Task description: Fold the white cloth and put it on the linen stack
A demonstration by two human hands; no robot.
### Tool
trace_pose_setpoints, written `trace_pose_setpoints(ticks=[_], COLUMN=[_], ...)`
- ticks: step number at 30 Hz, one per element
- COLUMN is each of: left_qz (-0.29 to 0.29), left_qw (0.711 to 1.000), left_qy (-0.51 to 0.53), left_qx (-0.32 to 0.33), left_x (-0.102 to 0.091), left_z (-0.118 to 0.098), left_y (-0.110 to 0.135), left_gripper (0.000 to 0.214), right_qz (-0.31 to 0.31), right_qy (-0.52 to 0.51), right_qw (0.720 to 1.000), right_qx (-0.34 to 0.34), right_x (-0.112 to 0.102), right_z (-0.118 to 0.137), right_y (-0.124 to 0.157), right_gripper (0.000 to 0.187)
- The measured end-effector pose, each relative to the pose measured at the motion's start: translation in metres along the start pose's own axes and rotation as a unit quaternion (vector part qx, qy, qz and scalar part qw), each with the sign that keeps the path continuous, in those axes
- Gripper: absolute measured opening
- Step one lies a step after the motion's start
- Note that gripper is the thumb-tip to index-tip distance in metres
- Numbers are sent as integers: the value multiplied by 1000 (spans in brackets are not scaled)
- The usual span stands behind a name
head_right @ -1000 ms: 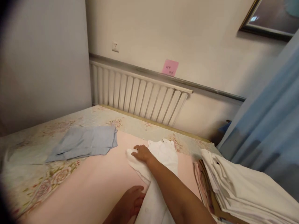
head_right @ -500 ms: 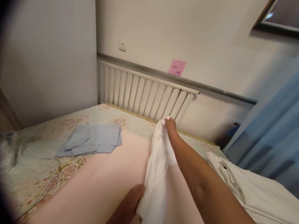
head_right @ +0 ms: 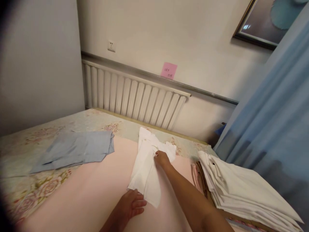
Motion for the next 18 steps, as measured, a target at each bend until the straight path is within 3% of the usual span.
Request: trace_pose_setpoints(ticks=[4,8,11,18], left_qz=[-13,-18,-26,-32], left_qw=[1000,999,999,998], left_qy=[15,28,31,55], left_qx=[3,-3,-13,-7], left_x=[0,2,2,3], left_z=[0,-3,-4,-5], left_y=[0,2,2,0], left_gripper=[32,33,27,22], right_qz=[-3,-2,12,11], right_qy=[-26,-59,-67,-86], right_qw=[999,998,996,996], right_qx=[19,-25,-49,-33], right_x=[23,30,30,14], right_z=[-13,-9,-5,-2], right_y=[30,50,53,66], right_gripper=[30,39,34,34])
Point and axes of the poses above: each hand's wrist, its own y-axis away from the middle knuckle, its own x-axis out of the palm, z = x × y, the point moved 6 cm from there along -y, towards the middle knuckle, and after that the axes turned 14 degrees about x, right-handed, at the moved point
